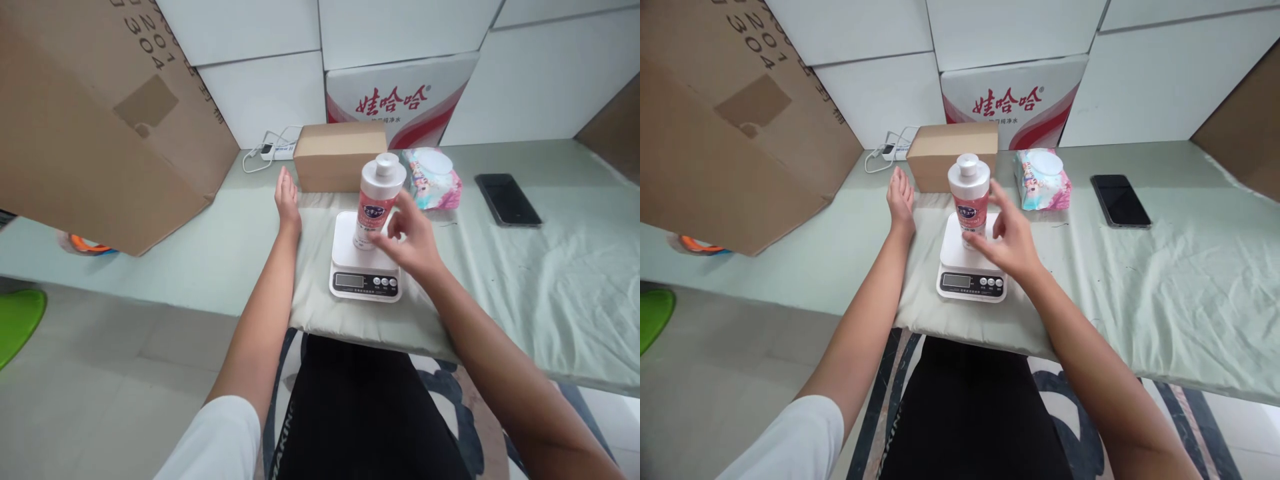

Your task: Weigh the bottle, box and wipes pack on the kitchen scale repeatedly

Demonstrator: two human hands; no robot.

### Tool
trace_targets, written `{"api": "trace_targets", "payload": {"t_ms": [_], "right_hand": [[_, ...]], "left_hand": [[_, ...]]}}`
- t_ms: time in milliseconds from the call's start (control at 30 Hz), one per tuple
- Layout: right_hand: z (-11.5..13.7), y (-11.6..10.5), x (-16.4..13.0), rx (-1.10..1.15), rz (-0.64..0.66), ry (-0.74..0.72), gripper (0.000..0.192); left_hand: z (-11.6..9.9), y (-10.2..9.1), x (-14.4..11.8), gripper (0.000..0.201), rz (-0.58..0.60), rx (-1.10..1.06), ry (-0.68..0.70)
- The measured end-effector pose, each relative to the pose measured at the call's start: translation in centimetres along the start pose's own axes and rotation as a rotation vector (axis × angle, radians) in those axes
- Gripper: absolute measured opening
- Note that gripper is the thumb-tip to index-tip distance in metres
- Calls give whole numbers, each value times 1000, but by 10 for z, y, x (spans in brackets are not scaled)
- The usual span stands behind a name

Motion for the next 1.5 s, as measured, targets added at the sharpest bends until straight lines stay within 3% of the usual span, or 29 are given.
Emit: {"api": "trace_targets", "payload": {"t_ms": [133,233,400,567,700,800,900,1133,1233,1400,1500], "right_hand": [[-1,-39,3,110,-406,-104,44],[-3,-49,4,80,-526,-106,40],[-9,-37,3,30,-456,-79,47],[-10,-30,1,17,-346,-82,41],[-1,-16,1,-16,-122,-84,35],[2,-4,0,-58,-6,-78,46],[2,4,1,-88,8,-46,50],[1,11,0,-80,12,8,40],[-2,-13,9,-67,-143,-38,38],[-13,-95,26,-46,-635,-129,30],[-31,-130,31,-129,-797,-71,31]], "left_hand": [[0,-3,1,61,-8,4,-7],[1,-5,1,60,-7,13,0],[3,-6,2,66,-13,-5,12],[3,-6,3,65,-1,6,8],[4,-6,3,63,10,-4,0],[4,-5,3,65,8,-7,7],[3,-5,1,64,4,-7,15],[5,-5,4,67,7,-19,17],[6,-6,5,68,-5,-22,12],[3,-4,2,61,-21,-1,-17],[2,-3,0,62,-15,6,-24]]}}
Point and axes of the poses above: each hand's wrist, its own x-axis towards the middle knuckle, its own y-axis out of the palm, z = x × y, the point moved 4 cm from there along x, towards the middle knuckle, and after that the axes turned 5 degrees about y, right-handed, at the moved point
